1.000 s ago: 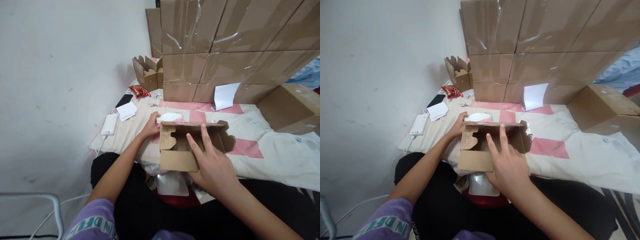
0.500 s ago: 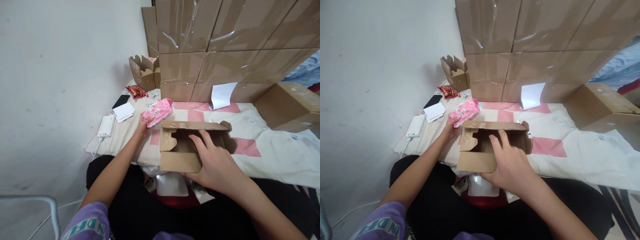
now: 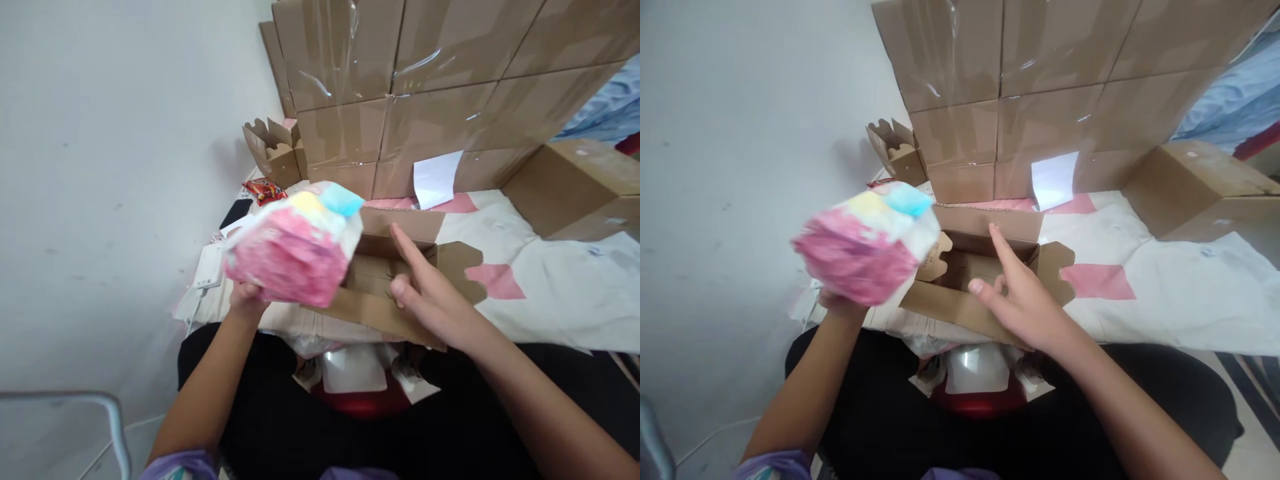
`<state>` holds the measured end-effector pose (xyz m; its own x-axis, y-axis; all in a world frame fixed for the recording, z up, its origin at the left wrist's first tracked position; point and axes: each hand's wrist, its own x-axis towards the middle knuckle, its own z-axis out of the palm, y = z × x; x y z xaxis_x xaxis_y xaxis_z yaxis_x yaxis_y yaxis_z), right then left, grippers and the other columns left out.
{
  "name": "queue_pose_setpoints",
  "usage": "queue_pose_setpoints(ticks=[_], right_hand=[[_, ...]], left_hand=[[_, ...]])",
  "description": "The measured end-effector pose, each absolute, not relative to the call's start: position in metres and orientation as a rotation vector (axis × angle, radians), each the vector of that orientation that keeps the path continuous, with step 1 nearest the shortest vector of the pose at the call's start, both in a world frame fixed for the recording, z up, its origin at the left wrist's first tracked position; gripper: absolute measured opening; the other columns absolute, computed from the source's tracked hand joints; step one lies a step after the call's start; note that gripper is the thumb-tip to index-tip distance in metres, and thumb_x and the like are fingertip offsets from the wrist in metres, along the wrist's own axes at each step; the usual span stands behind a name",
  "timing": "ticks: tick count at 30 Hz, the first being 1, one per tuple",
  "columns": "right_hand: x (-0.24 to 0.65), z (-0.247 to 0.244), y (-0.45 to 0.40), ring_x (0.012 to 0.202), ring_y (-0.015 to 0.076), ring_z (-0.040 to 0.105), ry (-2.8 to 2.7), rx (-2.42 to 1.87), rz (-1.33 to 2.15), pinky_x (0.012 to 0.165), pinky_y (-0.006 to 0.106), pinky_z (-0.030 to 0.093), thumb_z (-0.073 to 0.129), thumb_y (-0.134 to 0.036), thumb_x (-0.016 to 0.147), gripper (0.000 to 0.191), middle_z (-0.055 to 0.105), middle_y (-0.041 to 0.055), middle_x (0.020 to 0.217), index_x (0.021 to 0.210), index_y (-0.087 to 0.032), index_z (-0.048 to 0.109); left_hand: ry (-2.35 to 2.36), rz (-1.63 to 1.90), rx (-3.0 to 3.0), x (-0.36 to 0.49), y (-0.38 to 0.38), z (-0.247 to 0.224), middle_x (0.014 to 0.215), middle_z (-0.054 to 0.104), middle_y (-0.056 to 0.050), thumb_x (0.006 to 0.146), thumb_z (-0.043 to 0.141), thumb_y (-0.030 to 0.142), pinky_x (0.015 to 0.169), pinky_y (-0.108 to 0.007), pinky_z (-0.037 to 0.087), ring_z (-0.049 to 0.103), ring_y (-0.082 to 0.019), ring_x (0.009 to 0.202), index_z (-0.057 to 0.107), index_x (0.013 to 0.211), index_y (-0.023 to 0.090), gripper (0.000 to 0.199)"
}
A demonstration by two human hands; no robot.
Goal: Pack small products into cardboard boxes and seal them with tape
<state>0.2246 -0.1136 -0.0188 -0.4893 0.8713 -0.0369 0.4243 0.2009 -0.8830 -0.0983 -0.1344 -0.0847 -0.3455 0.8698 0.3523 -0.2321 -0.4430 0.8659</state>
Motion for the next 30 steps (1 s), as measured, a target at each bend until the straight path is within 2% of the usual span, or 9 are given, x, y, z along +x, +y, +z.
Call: queue_pose_setpoints(ticks=[4,7,9,11,14,17,22,25,30], right_hand=[[0.229,-0.030,-0.092,0.062,0.0119,0.055,-1.743,-1.149,1.294,0.041,0.027,0.039,0.031,-0.072,0.099,0.080,0.022,0.0127,0.172,0.167,-0.038,0.006],[0.234,-0.040,-0.081,0.065,0.0160,0.063,-1.768,-1.208,1.169,0.046,0.029,0.046,0.028,-0.071,0.100,0.081,0.050,0.0165,0.156,0.168,-0.032,0.008],[0.238,-0.042,-0.077,0.074,0.0216,0.069,-1.832,-1.247,1.084,0.057,0.035,0.055,0.029,-0.069,0.101,0.081,0.066,0.0153,0.136,0.168,-0.028,0.010],[0.239,-0.040,-0.076,0.096,0.0279,0.073,-1.860,-1.255,0.973,0.077,0.043,0.060,0.032,-0.066,0.101,0.081,0.066,0.0152,0.135,0.168,-0.023,0.015],[0.236,-0.036,-0.076,0.141,0.0337,0.052,-1.849,-1.238,0.718,0.113,0.052,0.047,0.046,-0.058,0.098,0.080,0.047,0.0166,0.159,0.164,-0.016,0.029],[0.228,-0.035,-0.080,0.153,0.0323,0.037,-1.836,-1.282,0.547,0.124,0.051,0.034,0.057,-0.046,0.093,0.073,0.036,0.0166,0.166,0.156,-0.012,0.043],[0.221,-0.038,-0.088,0.135,0.0315,0.055,-2.051,-1.334,0.451,0.112,0.045,0.045,0.055,-0.028,0.092,0.041,0.056,0.0152,0.152,0.128,-0.012,0.066],[0.221,-0.037,-0.088,0.115,0.0341,0.058,-2.237,-1.432,0.336,0.097,0.045,0.047,0.050,-0.023,0.094,0.026,0.070,0.0145,0.126,0.110,-0.014,0.068],[0.226,-0.031,-0.078,0.092,0.0271,0.059,-2.293,-1.572,0.276,0.080,0.037,0.042,0.051,-0.024,0.097,0.016,0.064,0.0146,0.114,0.104,-0.015,0.062]], left_hand=[[0.978,1.685,1.772,-0.085,-0.102,-0.054,0.113,0.059,-0.005,0.034,0.103,0.039,0.108,-0.050,0.045,0.058,-0.034,0.119,0.058,0.104,0.026,0.085],[1.030,1.351,1.962,-0.068,-0.074,-0.034,0.115,0.057,-0.010,0.044,0.101,0.038,0.113,-0.052,0.041,0.053,-0.038,0.127,0.059,0.098,0.023,0.070],[0.993,1.250,1.963,-0.057,-0.057,-0.030,0.118,0.056,-0.010,0.046,0.101,0.037,0.114,-0.052,0.039,0.050,-0.039,0.130,0.058,0.098,0.023,0.069],[0.941,1.159,2.001,-0.048,-0.042,-0.032,0.121,0.055,-0.011,0.048,0.100,0.036,0.115,-0.052,0.038,0.048,-0.038,0.132,0.056,0.101,0.022,0.070],[0.920,0.990,2.101,-0.043,-0.025,-0.040,0.127,0.054,-0.012,0.054,0.098,0.038,0.116,-0.049,0.036,0.047,-0.036,0.133,0.056,0.108,0.022,0.071],[1.005,0.771,2.227,-0.045,-0.018,-0.044,0.128,0.058,-0.012,0.063,0.093,0.049,0.115,-0.050,0.034,0.054,-0.035,0.122,0.057,0.116,0.022,0.070],[0.992,0.341,2.553,-0.047,-0.023,-0.040,0.110,0.070,-0.006,0.094,0.060,0.056,0.110,-0.048,0.026,0.061,-0.028,0.100,0.068,0.107,0.025,0.034],[0.965,0.266,2.616,-0.041,-0.025,-0.037,0.100,0.074,-0.005,0.098,0.052,0.052,0.108,-0.046,0.024,0.061,-0.030,0.110,0.073,0.095,0.027,0.032],[0.942,0.180,2.719,-0.030,-0.027,-0.032,0.090,0.074,-0.006,0.099,0.048,0.050,0.105,-0.049,0.028,0.062,-0.030,0.106,0.070,0.081,0.025,0.038]])
